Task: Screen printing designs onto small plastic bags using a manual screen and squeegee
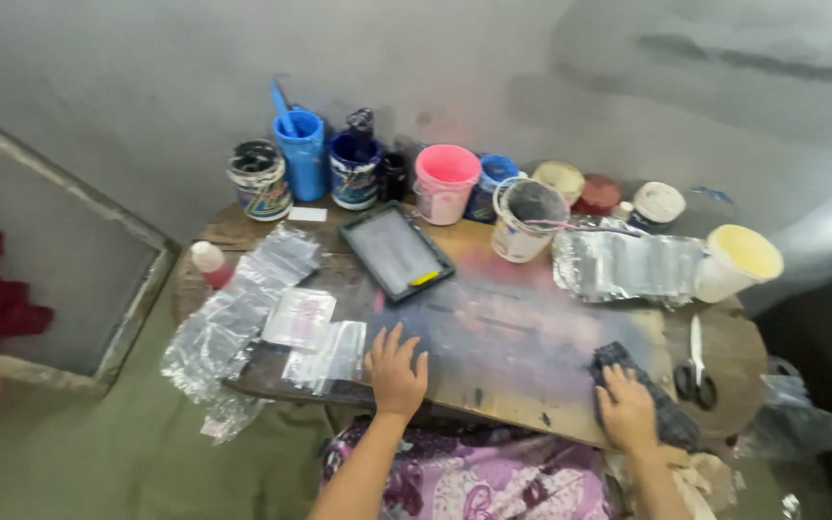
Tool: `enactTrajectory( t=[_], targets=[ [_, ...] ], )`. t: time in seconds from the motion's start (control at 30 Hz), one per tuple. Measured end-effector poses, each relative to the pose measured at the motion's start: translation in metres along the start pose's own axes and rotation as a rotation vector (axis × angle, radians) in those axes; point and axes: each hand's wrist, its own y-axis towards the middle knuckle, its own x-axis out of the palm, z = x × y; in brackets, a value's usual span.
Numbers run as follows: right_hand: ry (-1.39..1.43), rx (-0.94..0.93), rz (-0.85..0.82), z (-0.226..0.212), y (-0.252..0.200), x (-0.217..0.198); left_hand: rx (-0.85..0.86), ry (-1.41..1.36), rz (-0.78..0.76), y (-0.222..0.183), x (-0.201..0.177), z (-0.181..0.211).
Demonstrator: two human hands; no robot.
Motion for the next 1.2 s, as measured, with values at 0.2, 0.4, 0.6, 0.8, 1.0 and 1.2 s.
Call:
enactTrajectory(
  t=[0.2,0.4,0.6,0.8,1.0,1.2],
  targets=[
    [0.319,-0.135,0.032,-0.079,0.03,0.012,0.128,0.17,-0.236,0.016,0.027,0.011],
    [0.597,-0.293,-0.297,-0.219,0.055,-0.01,0.093,0.279,-0.285,0.018,0.013,0.028],
    [0.548,-0.125,-0.248,-0.16,0.09,0.01,-0.054,0.436,-0.64,0.038,-0.009,0.051],
    [0.345,0.021,-0.369,-0.1,0.111,0.057,0.009,0.48,-0.731,0.046,-0.026,0.056],
    [0.47,-0.272,-0.308,-0.163,0.017,0.019,0.02,0.455,-0.671,0.042,-0.018,0.05],
    [0.559,0.095,-0.958,-0.208,0.1,-0.102,-0.005,0.428,-0.794,0.051,-0.02,0.052]
  ],
)
